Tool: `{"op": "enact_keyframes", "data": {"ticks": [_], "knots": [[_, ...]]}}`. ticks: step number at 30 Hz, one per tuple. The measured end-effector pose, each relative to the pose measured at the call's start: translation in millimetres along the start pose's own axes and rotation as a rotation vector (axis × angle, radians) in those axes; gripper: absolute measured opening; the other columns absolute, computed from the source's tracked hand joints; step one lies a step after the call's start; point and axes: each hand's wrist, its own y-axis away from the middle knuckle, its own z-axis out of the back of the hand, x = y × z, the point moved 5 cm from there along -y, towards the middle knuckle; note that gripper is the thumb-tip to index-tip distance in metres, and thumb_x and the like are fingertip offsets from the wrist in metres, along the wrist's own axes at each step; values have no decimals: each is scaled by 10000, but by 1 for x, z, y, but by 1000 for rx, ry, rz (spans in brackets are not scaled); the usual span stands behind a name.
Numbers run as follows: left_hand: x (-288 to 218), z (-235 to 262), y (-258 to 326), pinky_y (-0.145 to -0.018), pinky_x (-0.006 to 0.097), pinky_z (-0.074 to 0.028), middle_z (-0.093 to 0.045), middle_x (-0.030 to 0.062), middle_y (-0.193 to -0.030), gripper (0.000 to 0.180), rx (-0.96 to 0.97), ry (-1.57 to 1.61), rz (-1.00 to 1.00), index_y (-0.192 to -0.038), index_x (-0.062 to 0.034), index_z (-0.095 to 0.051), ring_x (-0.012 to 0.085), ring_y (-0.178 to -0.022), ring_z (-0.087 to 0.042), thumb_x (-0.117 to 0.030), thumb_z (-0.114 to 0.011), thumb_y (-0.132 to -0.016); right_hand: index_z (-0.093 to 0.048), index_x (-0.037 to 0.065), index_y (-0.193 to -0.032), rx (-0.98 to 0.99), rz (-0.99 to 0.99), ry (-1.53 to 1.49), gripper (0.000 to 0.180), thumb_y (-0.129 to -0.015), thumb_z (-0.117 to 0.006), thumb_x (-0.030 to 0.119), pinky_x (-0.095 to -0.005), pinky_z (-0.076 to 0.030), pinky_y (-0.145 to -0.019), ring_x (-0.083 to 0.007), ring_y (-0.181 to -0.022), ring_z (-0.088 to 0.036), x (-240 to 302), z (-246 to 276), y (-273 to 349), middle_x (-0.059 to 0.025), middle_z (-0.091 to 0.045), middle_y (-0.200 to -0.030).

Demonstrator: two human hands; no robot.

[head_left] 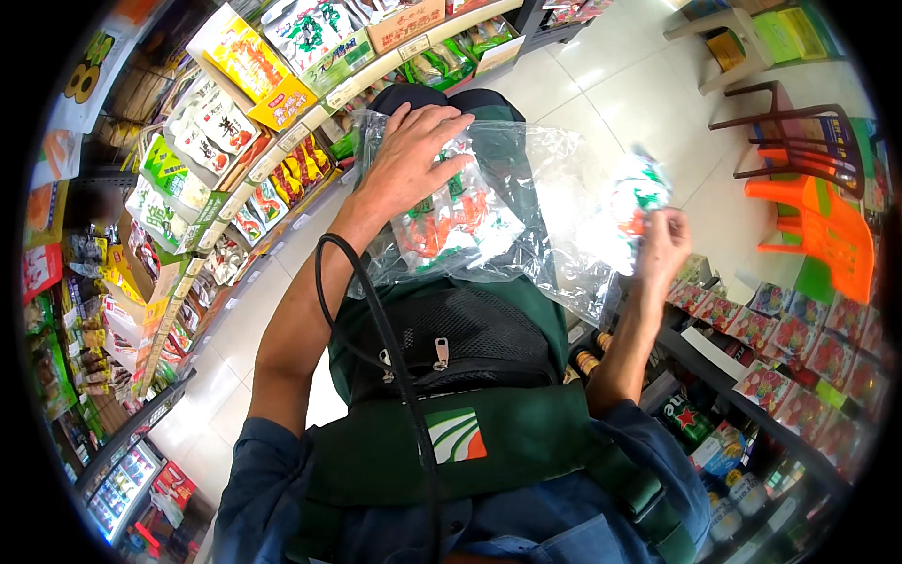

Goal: The person takes packaged food items from a clear plastic bag and places them onto a store shelf. They handle the packages one by one, arranging them in a row on the shelf.

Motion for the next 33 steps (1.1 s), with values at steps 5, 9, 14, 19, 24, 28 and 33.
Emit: {"op": "enact_keyframes", "data": {"ticks": [5, 9, 14, 19, 24, 28, 33], "knots": [[-2, 2, -6, -1244, 556, -236, -577, 103, -1459, 566, 43, -1, 1, -1426, -116, -616, 318, -1420, -466, -256, -767, -899, -630, 46, -895, -98, 318, -26, 91, -984, -619, 62, -207, -394, -536, -40, -650, -521, 85, 24, -19, -2, -622, -787], [-13, 13, -14, -1156, 443, -393, -673, 131, -1309, 463, -119, 225, -45, -1342, -93, -678, 321, -1297, -569, -245, -758, -913, -622, 59, -960, 205, 309, -19, 77, -1021, -619, 106, -227, -399, -565, -39, -682, -504, 137, -49, -5, 29, -594, -801], [7, 5, -9, -941, 348, -519, -725, 102, -1120, 401, -86, 1138, 339, -1216, 9, -681, 193, -1044, -682, -340, -559, -1061, -566, 30, -938, 689, 185, -154, 74, -988, -619, 42, -211, -403, -580, -24, -677, -497, 88, -176, 25, 43, -564, -792], [1, 3, 2, -864, 239, -494, -734, 19, -1094, 269, -37, 1144, 420, -1218, -31, -681, 70, -973, -654, -219, -626, -1034, -570, 8, -959, 633, 86, -202, 108, -1033, -602, 80, -202, -407, -595, -14, -695, -502, 56, -201, 24, 37, -582, -798], [16, 0, 1, -892, 258, -521, -740, 56, -1111, 246, -81, 1255, 446, -1197, 1, -684, 103, -1000, -685, -163, -636, -1021, -599, -4, -1003, 673, 60, -255, 135, -1054, -615, 120, -193, -405, -614, -6, -710, -505, 49, -209, 26, 42, -594, -812], [19, -1, 0, -901, 272, -534, -733, 66, -1125, 220, -120, 1322, 478, -1185, 1, -673, 117, -1009, -690, -139, -631, -1019, -632, -27, -1091, 711, 24, -247, 139, -1034, -641, 99, -191, -447, -668, -22, -769, -567, 51, -208, 23, 20, -646, -865], [21, -3, -2, -883, 281, -554, -727, 52, -1129, 209, -144, 1347, 477, -1193, -13, -661, 115, -1003, -695, -139, -619, -1033, -642, -67, -1186, 772, -61, -248, 226, -1011, -658, 75, -213, -510, -735, -61, -839, -637, 54, -207, 22, -34, -704, -949]]}}
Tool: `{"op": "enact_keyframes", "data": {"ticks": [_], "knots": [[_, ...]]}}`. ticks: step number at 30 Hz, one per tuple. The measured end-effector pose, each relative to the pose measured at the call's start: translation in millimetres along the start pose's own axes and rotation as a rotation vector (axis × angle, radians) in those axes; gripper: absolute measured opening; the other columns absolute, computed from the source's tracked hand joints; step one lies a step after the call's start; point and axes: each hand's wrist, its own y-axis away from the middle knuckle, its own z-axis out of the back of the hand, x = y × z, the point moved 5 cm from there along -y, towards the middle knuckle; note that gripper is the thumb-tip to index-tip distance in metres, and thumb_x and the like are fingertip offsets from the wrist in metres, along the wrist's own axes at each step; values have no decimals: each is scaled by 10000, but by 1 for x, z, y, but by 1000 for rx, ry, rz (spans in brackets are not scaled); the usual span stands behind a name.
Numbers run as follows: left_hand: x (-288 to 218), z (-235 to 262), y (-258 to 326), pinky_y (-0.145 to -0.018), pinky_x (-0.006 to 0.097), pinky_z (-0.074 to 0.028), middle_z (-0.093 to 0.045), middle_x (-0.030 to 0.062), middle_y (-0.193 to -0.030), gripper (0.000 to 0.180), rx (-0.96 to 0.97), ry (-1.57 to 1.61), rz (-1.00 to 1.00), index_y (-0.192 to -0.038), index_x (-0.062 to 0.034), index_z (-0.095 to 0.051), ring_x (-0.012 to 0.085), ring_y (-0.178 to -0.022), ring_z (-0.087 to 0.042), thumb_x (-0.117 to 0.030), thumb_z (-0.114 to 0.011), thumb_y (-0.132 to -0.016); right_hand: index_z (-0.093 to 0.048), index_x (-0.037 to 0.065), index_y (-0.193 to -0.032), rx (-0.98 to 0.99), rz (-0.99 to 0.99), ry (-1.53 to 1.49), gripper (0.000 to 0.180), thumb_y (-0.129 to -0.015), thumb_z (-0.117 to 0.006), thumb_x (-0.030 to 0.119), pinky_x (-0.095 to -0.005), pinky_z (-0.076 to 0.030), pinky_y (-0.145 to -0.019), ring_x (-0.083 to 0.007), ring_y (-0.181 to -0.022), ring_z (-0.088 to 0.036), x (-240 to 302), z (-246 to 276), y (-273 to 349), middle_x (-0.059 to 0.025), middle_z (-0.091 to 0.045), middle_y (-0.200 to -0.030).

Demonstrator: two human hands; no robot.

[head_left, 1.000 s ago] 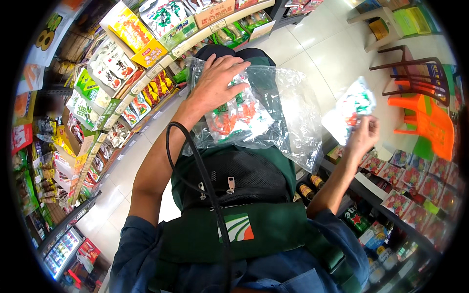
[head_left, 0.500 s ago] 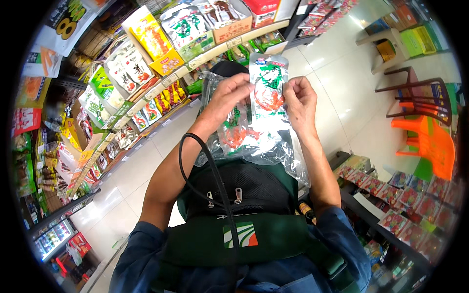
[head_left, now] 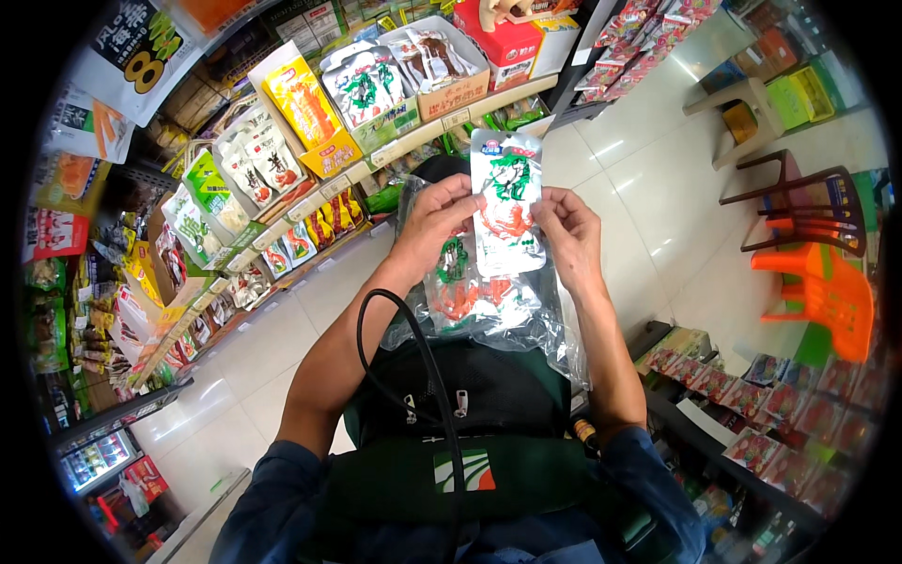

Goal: The person takes packaged food items from a clear plastic bag and places them onto a store shelf. They handle the packages one by one, arranging them in a row on the shelf.

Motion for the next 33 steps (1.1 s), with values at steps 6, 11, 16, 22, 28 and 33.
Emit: {"op": "enact_keyframes", "data": {"ticks": [6, 11, 16, 22, 28, 33], "knots": [[-4, 0, 2, -853, 273, -566, -720, 37, -1101, 162, -11, 15, -12, -1154, -38, -654, 99, -979, -695, -145, -620, -1037, -637, -87, -1235, 77, -42, 28, 285, -983, -692, 34, -240, -550, -787, -96, -887, -682, 7, -3, 1, -75, -741, -1001], [-7, 1, 3, -823, 265, -566, -706, 33, -1094, 182, -32, 27, -32, -1185, -45, -634, 98, -947, -692, -165, -607, -1051, -638, -86, -1260, 151, -8, 11, 317, -961, -707, -3, -243, -557, -802, -104, -888, -688, 20, -11, 3, -78, -740, -1011], [-24, -12, 3, -835, 298, -583, -706, 44, -1099, 258, -79, 7, -43, -1286, -45, -592, 117, -948, -699, -202, -548, -1087, -675, -51, -1260, 94, 139, 175, 334, -939, -741, 10, -248, -549, -746, -96, -846, -673, 44, -28, 8, -66, -722, -1001], [-21, -9, 9, -916, 327, -563, -679, 60, -1227, 353, -132, 30, -38, -1419, -63, -531, 147, -1092, -672, -186, -543, -1088, -717, -30, -1148, 9, 365, 442, 255, -909, -773, 36, -275, -546, -666, -135, -757, -671, 56, -43, 11, -108, -716, -976], [-33, 7, 10, -896, 302, -541, -697, 50, -1193, 430, -196, -9, -96, -1474, -83, -504, 137, -1096, -664, -186, -590, -1066, -713, -40, -1106, 82, 405, 503, 227, -908, -775, 50, -305, -557, -666, -179, -755, -690, 71, -61, -7, -121, -719, -939], [-67, 37, 2, -842, 272, -523, -735, 25, -1063, 435, -260, -149, -264, -1432, -53, -536, 100, -993, -674, -95, -646, -1012, -713, -56, -1102, 134, 354, 484, 221, -943, -746, 94, -332, -559, -705, -185, -785, -699, 78, -80, -54, -148, -738, -917]]}}
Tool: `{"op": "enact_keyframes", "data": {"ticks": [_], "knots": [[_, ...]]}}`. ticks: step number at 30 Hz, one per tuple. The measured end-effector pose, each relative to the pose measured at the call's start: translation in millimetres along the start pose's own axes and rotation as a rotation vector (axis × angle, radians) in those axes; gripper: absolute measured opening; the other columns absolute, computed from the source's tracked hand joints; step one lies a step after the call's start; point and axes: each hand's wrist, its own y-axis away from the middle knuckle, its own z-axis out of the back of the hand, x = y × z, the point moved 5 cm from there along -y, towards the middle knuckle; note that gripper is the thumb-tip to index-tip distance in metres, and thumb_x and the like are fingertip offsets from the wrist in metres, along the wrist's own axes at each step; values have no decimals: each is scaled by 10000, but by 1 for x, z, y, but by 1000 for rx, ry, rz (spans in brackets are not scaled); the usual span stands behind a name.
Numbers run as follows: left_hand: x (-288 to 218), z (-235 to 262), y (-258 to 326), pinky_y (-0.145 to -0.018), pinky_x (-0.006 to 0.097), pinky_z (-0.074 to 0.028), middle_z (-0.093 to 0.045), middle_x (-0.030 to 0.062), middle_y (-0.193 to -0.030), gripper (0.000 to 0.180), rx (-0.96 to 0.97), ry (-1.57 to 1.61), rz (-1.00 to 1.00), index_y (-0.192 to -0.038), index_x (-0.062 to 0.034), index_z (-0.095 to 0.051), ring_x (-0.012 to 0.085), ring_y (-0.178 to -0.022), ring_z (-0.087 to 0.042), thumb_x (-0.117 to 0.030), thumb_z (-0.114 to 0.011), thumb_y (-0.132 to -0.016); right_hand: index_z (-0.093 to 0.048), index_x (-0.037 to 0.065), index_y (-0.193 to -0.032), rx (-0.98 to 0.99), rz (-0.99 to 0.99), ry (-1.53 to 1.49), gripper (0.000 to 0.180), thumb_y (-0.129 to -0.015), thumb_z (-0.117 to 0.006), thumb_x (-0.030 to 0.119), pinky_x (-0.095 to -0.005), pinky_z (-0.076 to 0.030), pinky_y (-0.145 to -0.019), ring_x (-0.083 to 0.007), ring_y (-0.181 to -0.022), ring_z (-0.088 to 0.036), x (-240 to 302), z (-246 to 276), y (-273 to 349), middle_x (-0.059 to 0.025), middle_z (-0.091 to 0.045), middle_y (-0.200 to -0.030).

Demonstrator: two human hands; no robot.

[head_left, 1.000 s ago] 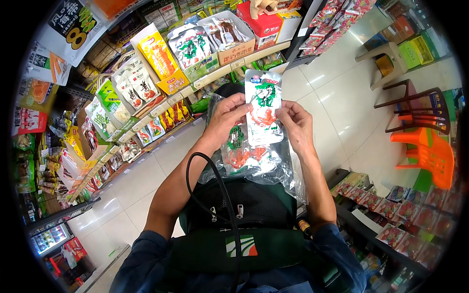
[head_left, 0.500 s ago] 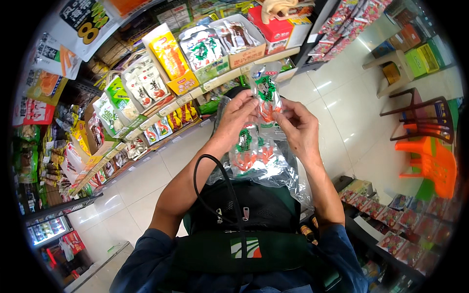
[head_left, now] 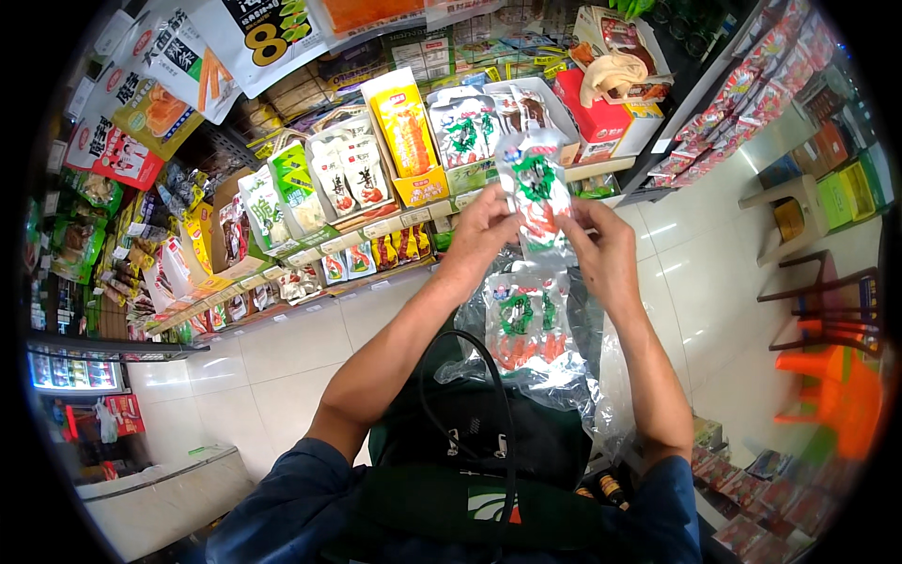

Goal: The person takes packaged food items from a clear plastic bag and places them onto a store shelf. They handle the packages one by one, arranging them in a row on the shelf.

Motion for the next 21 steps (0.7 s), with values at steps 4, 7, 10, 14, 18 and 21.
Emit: {"op": "enact_keyframes", "data": {"ticks": [4, 7, 10, 14, 18, 21], "knots": [[-38, 39, -31, -680, 259, -492, -716, 26, -857, 222, -187, -308, -155, -1191, -21, -620, 75, -772, -632, -84, -666, -984, -711, -49, -1113, 22, 170, -14, 292, -947, -744, 188, -368, -554, -732, -264, -792, -726, -10, -32, -60, -186, -748, -913], [-60, 72, -63, -624, 323, -502, -707, 71, -785, 172, -324, -498, -361, -1022, 8, -632, 127, -698, -659, -82, -739, -922, -711, -44, -1098, 34, 213, -41, 301, -938, -747, 208, -388, -559, -747, -284, -806, -736, -3, -58, -107, -181, -755, -908], [-69, 102, -93, -636, 356, -518, -706, 106, -762, 168, -427, -738, -429, -974, 17, -631, 206, -685, -692, -77, -748, -899, -711, -40, -1087, 26, 291, -17, 293, -927, -750, 203, -402, -565, -762, -303, -810, -735, -11, -84, -150, -183, -758, -915], [-69, 107, -111, -693, 435, -547, -721, 161, -791, 190, -465, -976, -332, -967, 5, -672, 339, -768, -728, -118, -765, -857, -715, -34, -1060, 71, 237, 6, 273, -901, -758, 185, -408, -567, -781, -309, -835, -738, -31, -103, -178, -179, -760, -913], [-45, 115, -117, -690, 406, -538, -724, 151, -798, 183, -460, -1076, -266, -949, 7, -704, 300, -740, -716, -144, -772, -870, -719, -30, -1023, 137, 190, 46, 277, -880, -774, 201, -410, -564, -783, -312, -840, -739, -64, -118, -184, -179, -755, -896], [-35, 112, -119, -720, 442, -543, -728, 183, -817, 163, -431, -1159, -190, -906, -7, -716, 356, -781, -719, -164, -749, -875, -718, -26, -1003, 160, 188, 122, 268, -870, -773, 200, -421, -561, -787, -333, -845, -734, -78, -119, -181, -184, -752, -891]]}}
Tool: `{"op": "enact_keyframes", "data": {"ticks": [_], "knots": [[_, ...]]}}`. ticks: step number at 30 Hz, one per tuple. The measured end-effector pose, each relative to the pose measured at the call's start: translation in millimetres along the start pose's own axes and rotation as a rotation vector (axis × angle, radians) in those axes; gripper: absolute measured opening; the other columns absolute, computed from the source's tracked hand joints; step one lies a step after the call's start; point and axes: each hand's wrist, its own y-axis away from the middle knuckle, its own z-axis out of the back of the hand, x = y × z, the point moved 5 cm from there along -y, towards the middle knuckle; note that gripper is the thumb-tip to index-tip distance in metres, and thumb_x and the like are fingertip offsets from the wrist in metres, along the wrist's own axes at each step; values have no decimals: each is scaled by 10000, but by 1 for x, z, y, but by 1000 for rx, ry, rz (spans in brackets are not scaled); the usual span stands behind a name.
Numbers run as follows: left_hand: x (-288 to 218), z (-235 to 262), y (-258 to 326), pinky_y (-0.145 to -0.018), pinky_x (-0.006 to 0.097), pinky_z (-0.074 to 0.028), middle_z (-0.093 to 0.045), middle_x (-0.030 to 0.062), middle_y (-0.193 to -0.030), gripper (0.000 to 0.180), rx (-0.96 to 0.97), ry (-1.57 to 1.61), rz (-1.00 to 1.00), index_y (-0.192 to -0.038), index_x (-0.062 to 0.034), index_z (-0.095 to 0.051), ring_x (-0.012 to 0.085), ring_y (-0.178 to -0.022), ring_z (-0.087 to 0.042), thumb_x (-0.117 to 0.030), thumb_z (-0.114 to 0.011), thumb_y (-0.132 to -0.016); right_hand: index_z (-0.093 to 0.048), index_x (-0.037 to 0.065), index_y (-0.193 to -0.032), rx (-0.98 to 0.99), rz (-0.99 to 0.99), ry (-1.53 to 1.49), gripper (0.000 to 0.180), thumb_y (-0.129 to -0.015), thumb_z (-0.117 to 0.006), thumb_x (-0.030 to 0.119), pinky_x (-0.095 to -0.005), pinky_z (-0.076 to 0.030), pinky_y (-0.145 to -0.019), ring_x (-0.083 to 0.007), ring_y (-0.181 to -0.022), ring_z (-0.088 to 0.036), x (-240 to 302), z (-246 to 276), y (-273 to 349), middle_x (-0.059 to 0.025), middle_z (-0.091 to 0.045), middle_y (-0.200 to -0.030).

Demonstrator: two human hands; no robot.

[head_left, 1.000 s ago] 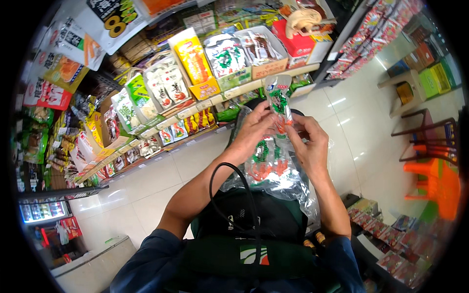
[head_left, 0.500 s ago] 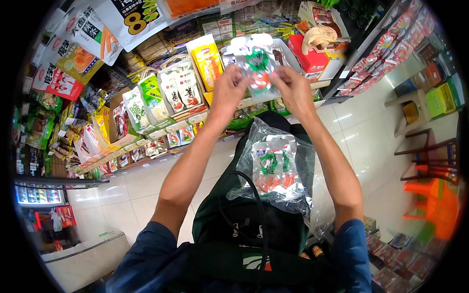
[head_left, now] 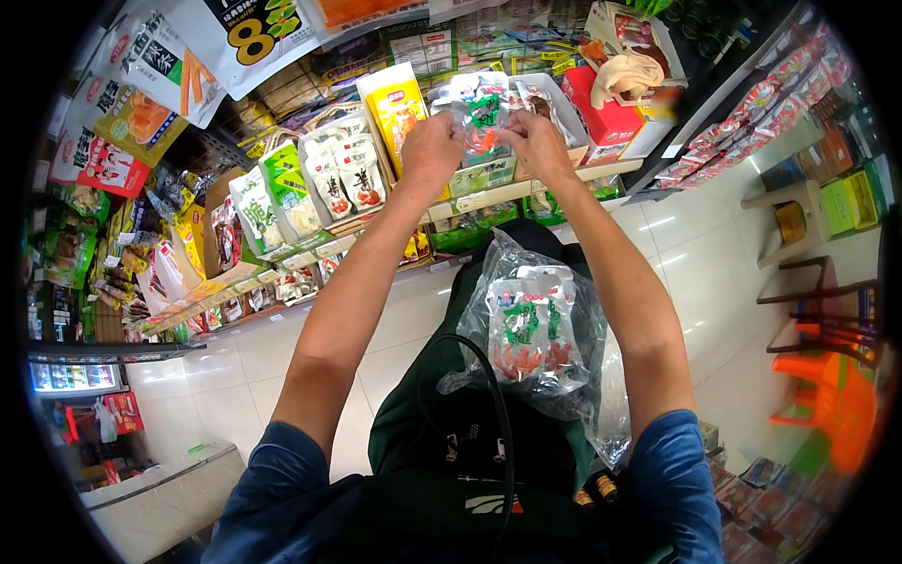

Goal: The person takes packaged food items from a clear plastic bag and places them onto a store shelf. They handle the packages one by one, arranging them in a row on the shelf.

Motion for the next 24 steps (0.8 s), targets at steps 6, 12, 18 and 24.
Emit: {"op": "enact_keyframes", "data": {"ticks": [6, 12, 18, 24], "knots": [[-5, -11, -4, -792, 504, -558, -732, 220, -871, 173, 148, -239, -17, -891, -12, -730, 407, -865, -716, -172, -665, -883, -705, -23, -1038, 15, -30, 120, 257, -867, -741, 166, -475, -552, -821, -384, -869, -725, -1, 1, 1, -190, -749, -888], [-12, -5, -8, -876, 510, -561, -741, 236, -982, 269, 302, -365, -31, -961, -1, -752, 412, -989, -714, -247, -657, -907, -499, 76, -1510, -44, 30, 185, 681, -881, -759, 100, -430, -545, -923, -395, -1062, -685, 26, 6, -6, -228, -644, -1307], [-39, 33, -21, -928, 475, -562, -746, 210, -1085, 373, 219, -361, 15, -1130, -35, -755, 383, -1074, -707, -280, -788, -851, -544, 105, -1482, 10, 147, 397, 641, -875, -750, 98, -469, -505, -1067, -410, -1265, -599, 39, 0, -5, -223, -536, -1467], [-25, 4, -28, -933, 478, -530, -726, 143, -1179, 389, 67, -482, -356, -1185, -79, -735, 378, -1161, -641, -167, -801, -812, -569, 134, -1450, 87, 206, 473, 576, -899, -738, 118, -468, -505, -1064, -381, -1281, -592, 46, -18, -9, -180, -519, -1492]]}}
